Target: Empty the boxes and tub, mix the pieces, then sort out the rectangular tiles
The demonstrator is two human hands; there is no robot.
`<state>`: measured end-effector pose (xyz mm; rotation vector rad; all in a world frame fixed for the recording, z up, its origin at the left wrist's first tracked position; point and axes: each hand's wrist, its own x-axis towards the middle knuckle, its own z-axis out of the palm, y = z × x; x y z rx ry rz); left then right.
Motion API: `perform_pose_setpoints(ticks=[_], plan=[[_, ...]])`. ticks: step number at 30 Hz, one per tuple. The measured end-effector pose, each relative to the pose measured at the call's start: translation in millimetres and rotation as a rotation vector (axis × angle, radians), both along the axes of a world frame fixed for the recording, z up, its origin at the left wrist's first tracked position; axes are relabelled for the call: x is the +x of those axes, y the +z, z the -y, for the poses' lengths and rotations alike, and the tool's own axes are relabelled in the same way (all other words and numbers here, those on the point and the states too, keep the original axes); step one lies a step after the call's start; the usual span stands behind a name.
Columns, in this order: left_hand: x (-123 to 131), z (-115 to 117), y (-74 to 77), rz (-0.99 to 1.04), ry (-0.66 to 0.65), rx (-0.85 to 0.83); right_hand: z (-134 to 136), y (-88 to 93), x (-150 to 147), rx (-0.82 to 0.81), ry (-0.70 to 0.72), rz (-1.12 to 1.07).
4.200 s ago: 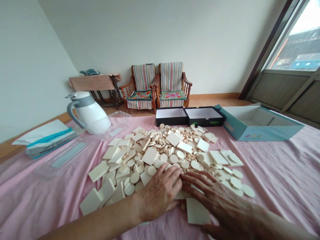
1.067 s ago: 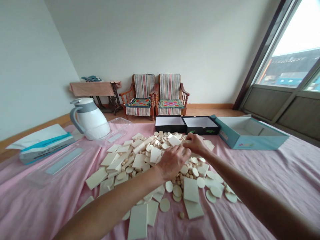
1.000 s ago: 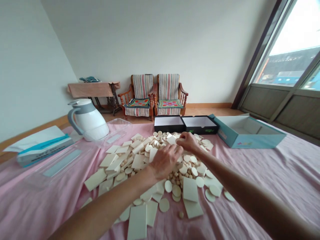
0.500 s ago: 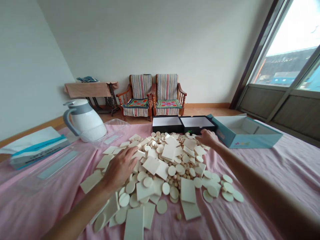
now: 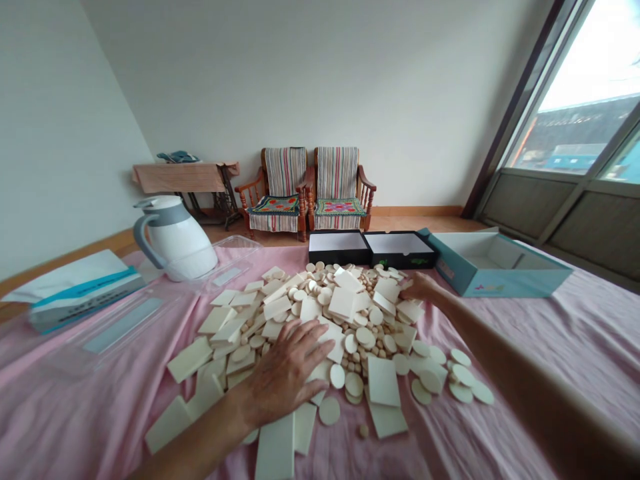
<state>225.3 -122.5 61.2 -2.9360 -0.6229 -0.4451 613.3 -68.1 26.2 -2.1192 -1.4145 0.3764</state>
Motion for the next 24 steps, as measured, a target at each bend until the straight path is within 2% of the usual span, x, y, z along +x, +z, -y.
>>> perform_pose_setpoints(ticks=[3,7,10,13,15,17,18,19,21,24], plan=[[3,-6,-9.2,0.045,0.039,-0.005,8,5.3,-1,-0.025,-0.063,-0.021],[4,-10,-20.0,0.103,0.077,0.02,7,22.2,1,-0.021,-0.172,-0.031],[4,-11,-25.2,0.152,0.111,0.028,-3,37.7,-17,-0.014,-0.168,-0.073],[3,-10,-27.1,0.185,0.137,0.037,-9,51.4,-59,-0.006,-0.014,-0.17],[2,-10,-27.2,0.189,0.155,0.033,-11,60.4,-90,0.036,0.187,-0.326],[1,-9,-26.7,0.188,0.182,0.03,-12,69.2,-108,0.114,0.384,-0.448],[0,-9,-26.3,0.189,0.198,0.033,-14,72.9,-110,0.148,0.415,-0.432],[0,-9,-25.9,0.191,0.213,0.038,-16,75.5,-108,0.167,0.383,-0.356],[0,-9,-25.1,0.186,0.223,0.052,-24,75.5,-89,0.161,0.201,-0.136],[0,-10,-24.8,0.157,0.209,0.058,-35,59.9,-49,0.075,-0.055,0.065]])
